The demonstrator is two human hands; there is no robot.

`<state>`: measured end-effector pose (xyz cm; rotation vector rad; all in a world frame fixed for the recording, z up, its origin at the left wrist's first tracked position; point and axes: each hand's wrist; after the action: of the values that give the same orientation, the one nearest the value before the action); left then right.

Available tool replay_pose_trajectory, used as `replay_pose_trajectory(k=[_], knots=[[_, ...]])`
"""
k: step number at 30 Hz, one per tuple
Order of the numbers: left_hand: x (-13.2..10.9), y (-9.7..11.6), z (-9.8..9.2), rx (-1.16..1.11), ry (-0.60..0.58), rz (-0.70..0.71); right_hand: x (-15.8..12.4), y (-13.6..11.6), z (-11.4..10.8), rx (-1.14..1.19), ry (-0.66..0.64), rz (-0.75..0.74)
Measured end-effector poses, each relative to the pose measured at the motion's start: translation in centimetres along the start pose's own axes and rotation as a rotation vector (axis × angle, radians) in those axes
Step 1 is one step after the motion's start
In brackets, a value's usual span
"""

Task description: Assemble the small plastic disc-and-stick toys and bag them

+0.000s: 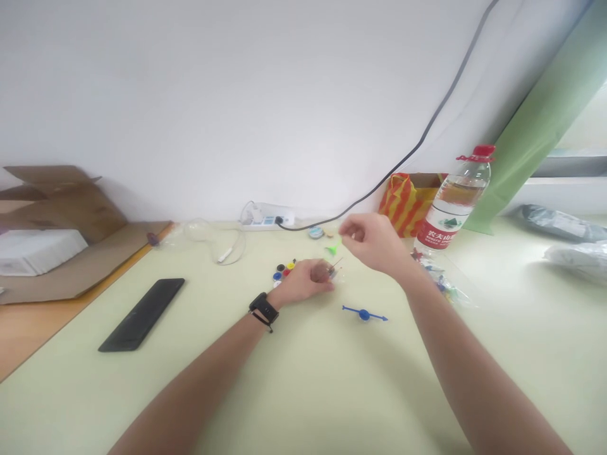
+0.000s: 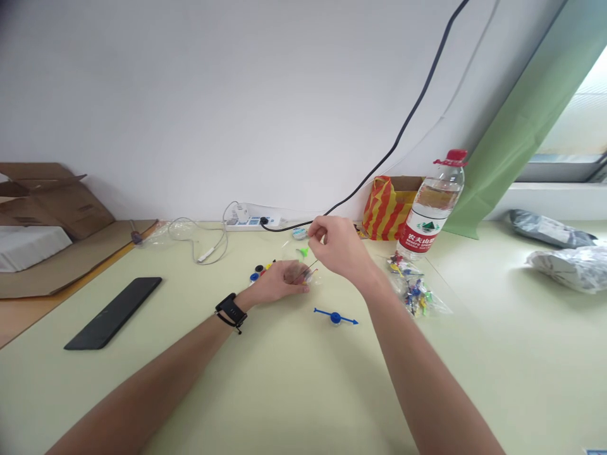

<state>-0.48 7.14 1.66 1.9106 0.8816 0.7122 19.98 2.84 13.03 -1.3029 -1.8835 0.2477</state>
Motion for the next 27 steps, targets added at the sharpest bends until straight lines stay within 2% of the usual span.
replay_pose_trajectory(k=[5, 9, 15, 19, 23, 25, 27], knots=[[0.0, 0.3, -0.1, 0.056, 0.003, -0.015, 0.1, 0.0, 2.5, -0.072, -0.103, 0.04], [-0.1, 0.7, -0.1, 0.067, 0.001, 0.02, 0.1, 0.3, 3.1, -0.13, -0.202, 0.051], [-0.1, 0.5, -0.1, 0.133, 0.036, 0.006, -0.2, 0.2, 2.1, -0.286, -0.156, 0.05], [0.0, 0.5, -0.1, 0.115, 0.031, 0.014, -0.4, -0.2, 0.6, -0.152, -0.307, -0.038], [-0.1, 0.8, 0.0, 0.051, 0.009, 0.035, -0.6, -0.1, 0.1, -0.132, -0.436, -0.045], [-0.1, 0.9, 0.1, 0.048, 0.012, 0.042, -0.6, -0.2, 0.1, -0.123, -0.418, -0.037], [-0.1, 0.8, 0.0, 0.056, 0.025, 0.038, -0.5, -0.4, -0.2, -0.09, -0.339, -0.039]])
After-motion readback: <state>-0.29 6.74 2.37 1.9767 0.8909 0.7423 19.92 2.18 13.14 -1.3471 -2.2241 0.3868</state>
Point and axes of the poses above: each hand's wrist, its own x-axis towards the middle knuckle, its own z-axis out of the palm, y = z × x, and after that the axes turned 1 degree about y, right-handed
